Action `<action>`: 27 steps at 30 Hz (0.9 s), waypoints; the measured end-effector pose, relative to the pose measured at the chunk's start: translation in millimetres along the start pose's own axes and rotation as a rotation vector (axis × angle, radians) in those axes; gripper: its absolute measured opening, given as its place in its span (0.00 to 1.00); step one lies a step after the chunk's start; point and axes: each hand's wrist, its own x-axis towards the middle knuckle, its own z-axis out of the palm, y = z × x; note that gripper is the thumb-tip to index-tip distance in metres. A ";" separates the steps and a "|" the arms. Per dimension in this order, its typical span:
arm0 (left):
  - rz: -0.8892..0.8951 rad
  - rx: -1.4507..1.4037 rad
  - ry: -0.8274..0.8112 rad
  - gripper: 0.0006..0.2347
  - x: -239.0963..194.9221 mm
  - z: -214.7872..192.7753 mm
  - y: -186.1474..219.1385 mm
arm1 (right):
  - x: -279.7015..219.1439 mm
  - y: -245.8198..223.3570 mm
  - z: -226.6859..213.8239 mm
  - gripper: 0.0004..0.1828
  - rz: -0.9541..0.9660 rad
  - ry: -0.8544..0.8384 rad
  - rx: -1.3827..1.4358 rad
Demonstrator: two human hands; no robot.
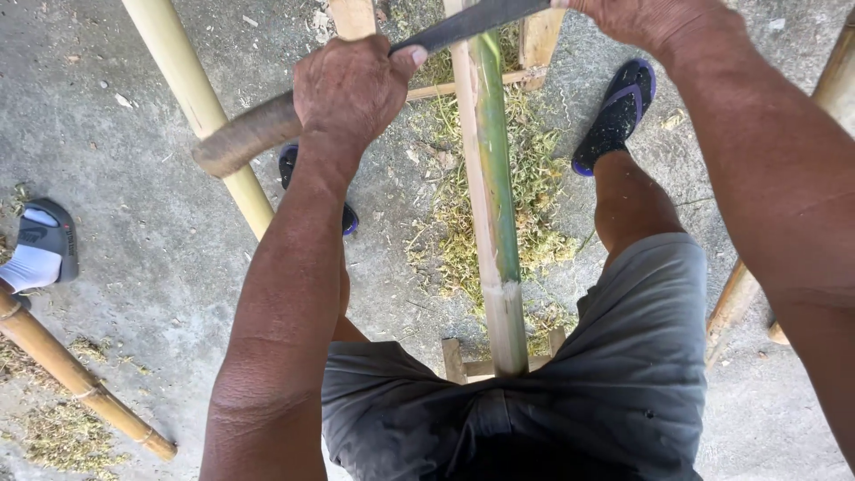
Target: Scraping the outer layer of a bamboo pole using a machete to prepare it for manufacturing.
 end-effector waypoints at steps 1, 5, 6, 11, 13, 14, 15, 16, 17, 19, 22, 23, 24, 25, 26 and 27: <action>-0.016 -0.006 -0.051 0.26 -6.2 3.2 1.1 | -11.3 19.8 14.6 0.30 0.000 0.004 -0.002; -0.045 0.042 -0.162 0.28 -33.9 19.3 4.3 | 2.1 64.7 44.3 0.32 -0.296 0.182 -0.243; -0.046 0.043 -0.162 0.28 -42.0 24.8 4.7 | -11.0 58.6 43.7 0.32 -0.297 0.182 -0.242; -0.028 0.029 -0.233 0.29 -82.4 36.9 11.8 | -60.6 53.5 53.1 0.34 -0.294 0.219 -0.231; -0.012 0.031 -0.209 0.29 -100.1 46.0 13.8 | -73.7 61.7 69.2 0.35 -0.335 0.247 -0.265; 0.001 0.031 -0.190 0.29 -108.2 50.4 14.6 | -79.3 65.7 77.0 0.37 -0.376 0.270 -0.298; 0.004 0.033 -0.182 0.29 -117.4 57.2 14.3 | -89.4 64.6 82.4 0.37 -0.375 0.278 -0.300; 0.001 0.073 -0.235 0.28 -125.3 63.6 13.9 | -98.5 63.3 86.9 0.38 -0.334 0.210 -0.308; -0.002 0.113 -0.289 0.28 -132.8 70.1 13.2 | -107.1 61.9 91.3 0.40 -0.292 0.143 -0.315; -0.018 0.059 -0.296 0.28 -149.4 65.5 22.5 | -120.2 66.2 100.2 0.40 -0.275 0.122 -0.326; -0.030 0.013 -0.340 0.28 -175.6 74.4 26.2 | -145.2 65.6 113.3 0.41 -0.251 0.084 -0.326; -0.023 0.021 -0.376 0.28 -181.3 79.0 27.0 | -152.5 65.6 115.6 0.41 -0.238 0.068 -0.317; -0.024 0.021 -0.369 0.28 -190.3 84.7 27.4 | -162.5 64.0 118.8 0.41 -0.241 0.074 -0.320; -0.011 -0.014 -0.304 0.27 -198.5 90.9 27.6 | -171.7 62.7 122.4 0.40 -0.224 0.045 -0.317; 0.003 -0.050 -0.241 0.27 -206.3 97.2 28.4 | -180.8 61.9 125.7 0.39 -0.207 0.015 -0.315; 0.003 -0.051 -0.234 0.27 -217.3 93.7 32.7 | -190.1 65.2 132.8 0.39 -0.210 0.020 -0.319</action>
